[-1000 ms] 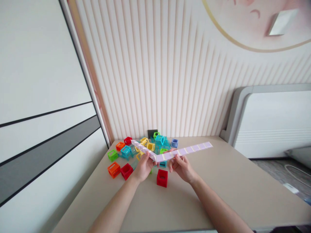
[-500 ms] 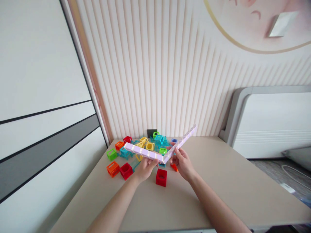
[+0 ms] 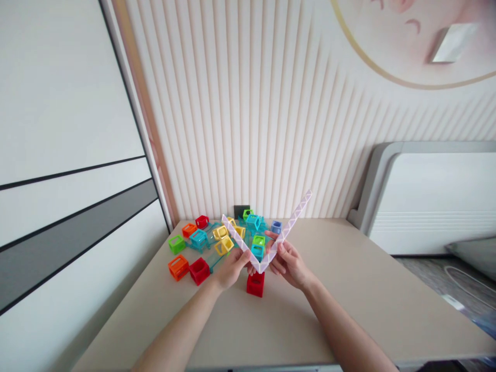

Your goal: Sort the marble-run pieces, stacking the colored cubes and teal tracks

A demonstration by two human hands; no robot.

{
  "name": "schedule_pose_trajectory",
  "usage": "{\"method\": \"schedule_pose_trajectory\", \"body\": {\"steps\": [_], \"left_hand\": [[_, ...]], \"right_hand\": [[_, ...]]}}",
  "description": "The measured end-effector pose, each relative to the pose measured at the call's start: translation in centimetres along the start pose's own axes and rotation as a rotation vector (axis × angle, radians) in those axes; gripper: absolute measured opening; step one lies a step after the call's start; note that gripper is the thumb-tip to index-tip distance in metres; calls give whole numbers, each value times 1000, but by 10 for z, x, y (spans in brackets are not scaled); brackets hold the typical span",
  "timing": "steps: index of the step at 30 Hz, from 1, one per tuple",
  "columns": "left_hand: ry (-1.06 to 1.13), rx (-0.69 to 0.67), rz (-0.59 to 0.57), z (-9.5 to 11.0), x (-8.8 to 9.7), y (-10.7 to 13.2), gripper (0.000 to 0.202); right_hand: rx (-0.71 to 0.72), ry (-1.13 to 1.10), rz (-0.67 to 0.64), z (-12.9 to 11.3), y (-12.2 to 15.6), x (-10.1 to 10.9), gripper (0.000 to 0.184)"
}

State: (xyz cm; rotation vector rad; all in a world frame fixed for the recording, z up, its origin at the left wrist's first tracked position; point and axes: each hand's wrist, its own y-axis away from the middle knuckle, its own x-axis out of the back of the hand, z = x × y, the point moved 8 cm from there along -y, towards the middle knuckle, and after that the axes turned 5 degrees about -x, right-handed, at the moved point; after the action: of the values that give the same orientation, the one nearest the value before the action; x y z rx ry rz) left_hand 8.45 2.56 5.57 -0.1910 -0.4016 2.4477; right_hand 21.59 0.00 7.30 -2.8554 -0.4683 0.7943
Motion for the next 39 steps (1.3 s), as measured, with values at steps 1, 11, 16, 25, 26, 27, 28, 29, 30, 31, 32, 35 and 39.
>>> {"method": "schedule_pose_trajectory", "body": {"steps": [1, 11, 16, 25, 26, 27, 28, 29, 30, 31, 32, 35, 39], "left_hand": [[36, 28, 7, -3, 0, -1, 53], [179, 81, 269, -14, 15, -3, 54], [147, 8, 391, -7, 26, -3, 58], [-112, -2, 380, -3, 31, -2, 43], [-142, -16, 370, -1, 32, -2, 42], [-164, -30, 360, 2, 32, -2, 42], [-177, -42, 355, 4, 33, -2, 42], [-184, -49, 351, 5, 33, -2, 43], [-188, -52, 345, 7, 33, -1, 43], [-194, -54, 340, 8, 32, -1, 43], [-203, -58, 335, 10, 32, 0, 42], [-233, -65, 324, 14, 28, 1, 39], [-204, -25, 323, 12, 26, 2, 39]], "right_hand": [[-1, 5, 2, 0, 0, 0, 45], [35, 208, 154, 10, -3, 3, 43], [82, 271, 266, 6, -5, 14, 48], [116, 429, 265, -1, -4, 15, 32], [123, 442, 279, -2, -3, 16, 32], [128, 450, 292, -3, -3, 16, 32], [131, 455, 302, -4, -2, 16, 32], [131, 459, 308, -5, -1, 15, 32], [131, 463, 308, -7, -1, 14, 32], [132, 468, 306, -8, 0, 13, 33], [131, 475, 299, -9, 0, 11, 35], [114, 499, 253, -9, 0, 9, 39], [66, 529, 176, -2, -3, 9, 43]]}}
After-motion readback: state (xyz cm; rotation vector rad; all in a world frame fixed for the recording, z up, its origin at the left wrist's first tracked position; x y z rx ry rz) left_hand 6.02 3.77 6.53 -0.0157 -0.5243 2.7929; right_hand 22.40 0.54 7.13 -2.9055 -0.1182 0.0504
